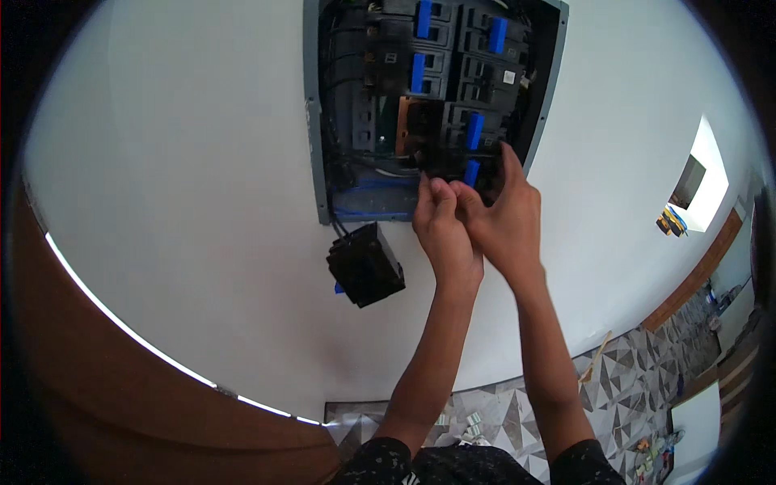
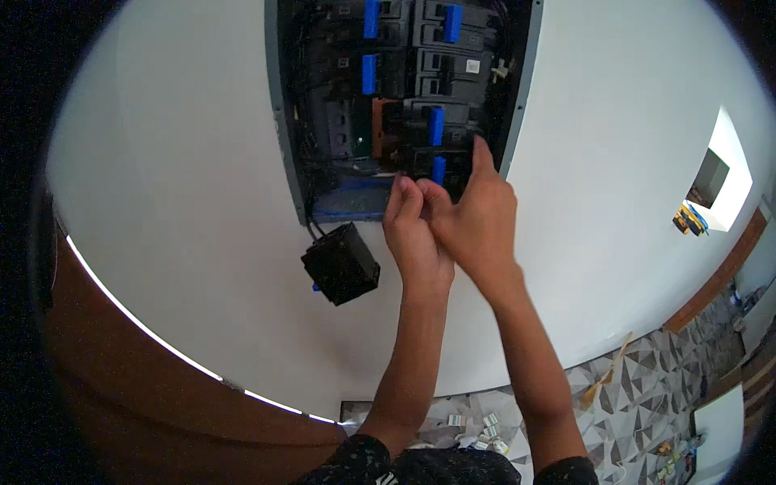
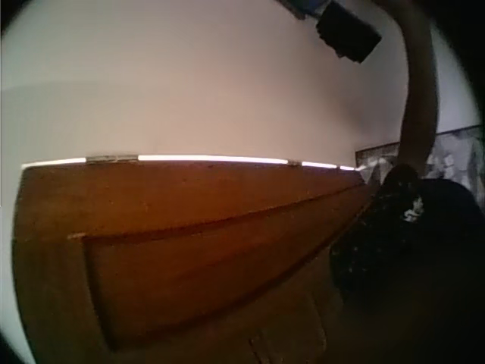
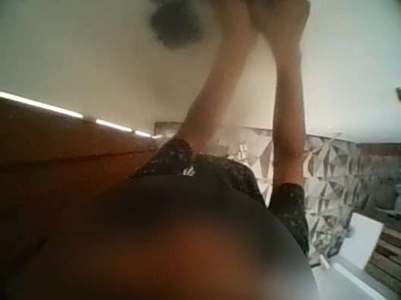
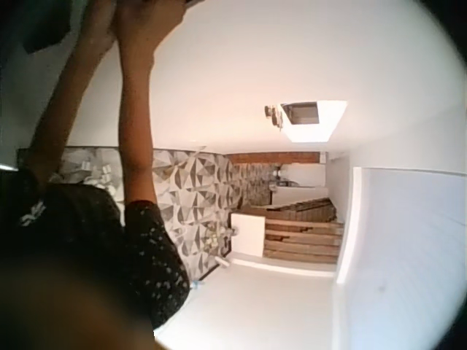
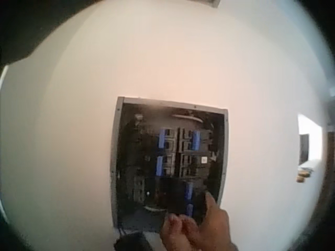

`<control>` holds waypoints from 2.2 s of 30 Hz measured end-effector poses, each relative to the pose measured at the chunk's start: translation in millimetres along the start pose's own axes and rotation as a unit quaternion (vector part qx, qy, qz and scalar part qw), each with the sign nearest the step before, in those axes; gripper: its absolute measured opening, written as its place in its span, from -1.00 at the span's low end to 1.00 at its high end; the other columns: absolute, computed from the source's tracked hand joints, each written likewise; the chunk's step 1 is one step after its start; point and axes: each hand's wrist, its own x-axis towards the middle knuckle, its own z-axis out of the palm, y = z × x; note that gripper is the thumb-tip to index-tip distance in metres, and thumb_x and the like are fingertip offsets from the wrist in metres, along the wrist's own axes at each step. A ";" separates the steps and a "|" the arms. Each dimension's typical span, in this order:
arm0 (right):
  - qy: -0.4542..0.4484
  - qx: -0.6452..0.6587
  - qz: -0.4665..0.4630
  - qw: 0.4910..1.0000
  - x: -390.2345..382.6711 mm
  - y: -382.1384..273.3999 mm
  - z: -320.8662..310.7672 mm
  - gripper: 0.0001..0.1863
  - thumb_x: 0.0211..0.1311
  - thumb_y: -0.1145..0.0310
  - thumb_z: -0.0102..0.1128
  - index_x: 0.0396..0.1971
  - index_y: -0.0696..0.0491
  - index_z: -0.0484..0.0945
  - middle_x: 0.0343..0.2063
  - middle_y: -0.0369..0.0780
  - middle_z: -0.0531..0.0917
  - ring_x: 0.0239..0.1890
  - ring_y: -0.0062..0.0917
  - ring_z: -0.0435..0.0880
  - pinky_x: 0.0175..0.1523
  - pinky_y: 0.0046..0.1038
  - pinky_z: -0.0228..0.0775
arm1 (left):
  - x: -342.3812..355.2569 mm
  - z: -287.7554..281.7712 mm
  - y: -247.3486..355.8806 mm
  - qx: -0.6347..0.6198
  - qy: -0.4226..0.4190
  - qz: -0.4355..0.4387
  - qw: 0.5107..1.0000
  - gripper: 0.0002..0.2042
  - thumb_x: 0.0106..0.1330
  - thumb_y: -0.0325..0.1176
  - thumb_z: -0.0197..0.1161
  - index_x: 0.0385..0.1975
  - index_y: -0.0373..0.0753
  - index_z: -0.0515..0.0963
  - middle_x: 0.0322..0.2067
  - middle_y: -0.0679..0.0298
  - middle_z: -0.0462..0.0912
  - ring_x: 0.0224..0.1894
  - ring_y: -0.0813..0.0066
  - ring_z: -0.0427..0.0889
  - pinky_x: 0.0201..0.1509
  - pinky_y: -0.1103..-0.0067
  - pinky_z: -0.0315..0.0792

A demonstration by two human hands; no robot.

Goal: Installing and wiring circuit breakers into a residential electrical distribution panel.

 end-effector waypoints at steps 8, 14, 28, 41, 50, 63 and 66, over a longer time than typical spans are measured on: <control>0.105 0.337 -0.465 0.812 -21.7 -12.2 8.5 -0.77 0.05 0.45 0.14 -0.71 0.13 0.34 -0.64 -0.16 0.47 -0.62 -0.35 0.48 -0.50 -0.50 0.30 | 7.3 -20.5 8.1 -0.266 -0.218 -0.062 0.937 -0.23 0.43 0.24 -0.29 0.35 -0.37 0.00 0.14 0.16 0.38 0.18 0.39 0.39 0.34 0.47 0.14; 0.075 0.280 -0.476 0.831 26.0 -7.5 55.3 -0.67 0.14 0.42 0.03 -0.78 0.09 0.23 -0.79 -0.24 0.37 -0.78 -0.50 0.35 -0.65 -0.50 0.13 | -12.6 -34.5 5.0 -0.165 -0.149 -0.027 0.974 -0.41 0.45 0.23 -0.43 0.13 -0.09 0.32 0.01 0.34 0.44 0.15 0.55 0.41 0.30 0.41 0.22; 0.134 0.266 -0.456 0.839 11.8 -6.0 48.9 -0.69 0.13 0.38 0.08 -0.74 0.10 0.27 -0.73 -0.24 0.39 -0.72 -0.45 0.37 -0.61 -0.45 0.15 | -12.6 -26.2 2.2 -0.114 -0.116 0.054 0.985 -0.18 0.37 0.35 -0.37 0.42 -0.19 -0.07 0.34 0.17 0.16 0.38 0.32 0.14 0.43 0.37 0.03; 0.031 0.116 0.014 0.993 11.0 1.5 17.0 -0.24 0.00 0.20 0.47 0.07 0.37 0.31 -0.18 0.06 0.63 -0.11 -0.24 0.63 0.04 -0.37 0.43 | -79.6 -60.1 -10.3 0.198 -0.261 0.201 0.923 -0.27 0.37 -0.14 0.01 0.34 -0.56 -0.09 0.36 -0.20 -0.01 0.43 0.04 0.00 0.46 0.29 -0.10; 0.000 0.066 0.040 0.997 12.3 -8.3 7.6 -0.32 -0.03 0.14 0.51 -0.10 0.33 0.39 -0.33 -0.04 0.65 -0.30 -0.40 0.63 -0.14 -0.44 0.48 | -122.7 -131.3 42.0 0.213 -0.355 0.171 0.894 -0.66 0.25 -0.41 0.11 0.00 -0.41 0.47 -0.10 -0.11 0.63 -0.14 0.12 0.71 -0.06 0.33 0.59; -0.023 0.174 0.009 0.984 16.7 4.6 17.6 -0.31 -0.02 0.12 0.51 -0.13 0.33 0.34 -0.32 -0.03 0.65 -0.29 -0.38 0.66 -0.17 -0.45 0.50 | -21.3 -1.1 139.0 0.758 -0.248 0.196 0.571 -0.49 0.38 0.06 0.06 -0.05 -0.35 0.52 -0.24 -0.06 0.64 -0.18 0.09 0.65 -0.02 0.28 0.46; -0.036 0.174 0.006 0.984 17.3 3.5 16.6 -0.29 -0.06 0.05 0.51 -0.20 0.33 0.32 -0.39 -0.04 0.63 -0.32 -0.39 0.65 -0.22 -0.42 0.50 | -9.7 13.5 136.1 0.765 -0.259 0.107 0.579 -0.34 0.36 0.25 -0.08 -0.05 -0.37 0.50 -0.29 -0.02 0.64 -0.19 0.16 0.65 -0.07 0.32 0.46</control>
